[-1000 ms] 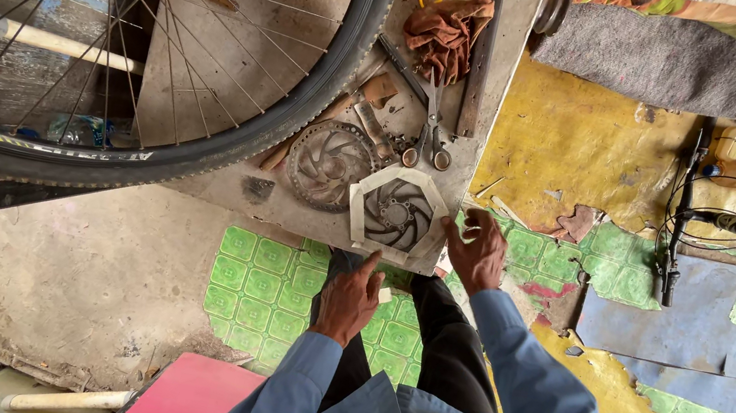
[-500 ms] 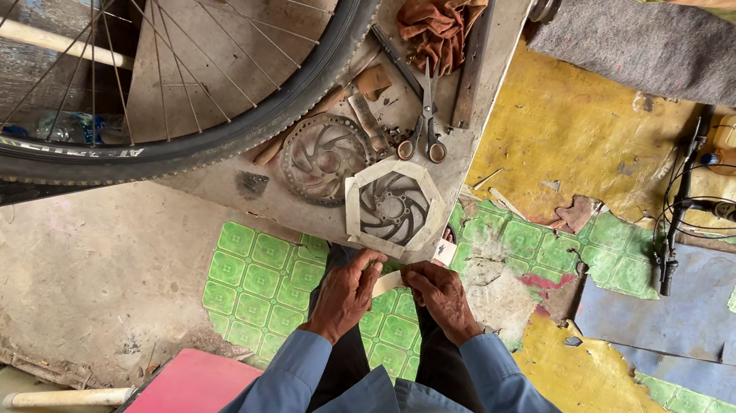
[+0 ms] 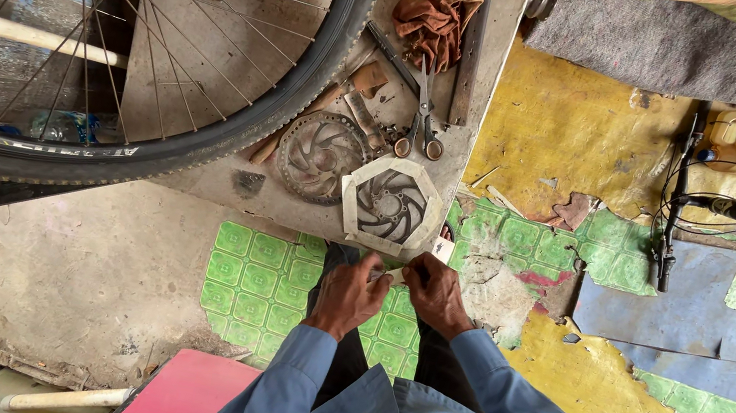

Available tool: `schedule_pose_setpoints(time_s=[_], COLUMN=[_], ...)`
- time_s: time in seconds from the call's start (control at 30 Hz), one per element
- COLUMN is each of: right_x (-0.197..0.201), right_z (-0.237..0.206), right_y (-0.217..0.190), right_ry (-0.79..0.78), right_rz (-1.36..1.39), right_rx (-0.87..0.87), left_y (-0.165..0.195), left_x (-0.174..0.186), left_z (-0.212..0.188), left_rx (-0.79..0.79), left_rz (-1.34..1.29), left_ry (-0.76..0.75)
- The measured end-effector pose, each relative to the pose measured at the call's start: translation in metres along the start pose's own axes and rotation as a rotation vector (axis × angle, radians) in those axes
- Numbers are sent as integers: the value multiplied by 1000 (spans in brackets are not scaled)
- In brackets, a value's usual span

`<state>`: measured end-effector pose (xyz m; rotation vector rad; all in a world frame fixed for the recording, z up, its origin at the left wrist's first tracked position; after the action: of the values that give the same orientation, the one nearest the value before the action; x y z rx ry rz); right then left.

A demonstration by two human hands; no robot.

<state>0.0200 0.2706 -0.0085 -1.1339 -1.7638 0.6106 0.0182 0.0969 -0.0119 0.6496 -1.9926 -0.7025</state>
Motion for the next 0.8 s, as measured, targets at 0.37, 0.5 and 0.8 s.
schedule_pose_setpoints(time_s=[0.37,0.5,0.8], right_x=[0,1,-7], right_z=[-6,2,22], right_y=[-13,-12,-26], right_ry=[301,274,328], right_rz=[-42,-77,-206], right_rx=[200,80,72], left_y=[9,8,22], left_x=[16,17,6], left_z=[11,6,29], left_rx=[205,244,265], left_rz=[206,180,314], left_ry=[-4,-22,155])
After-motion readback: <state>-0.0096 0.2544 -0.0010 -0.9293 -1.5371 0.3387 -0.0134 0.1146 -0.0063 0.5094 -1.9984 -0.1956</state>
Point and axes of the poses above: each hand's wrist, its own z-axis towards the middle knuckle, its own x-axis out of the back of the hand, y = z × x, the point moved 2 cm from there along z, towards the middle knuckle, and after that the axes turned 5 degrees about y, right-handed, at the moved point
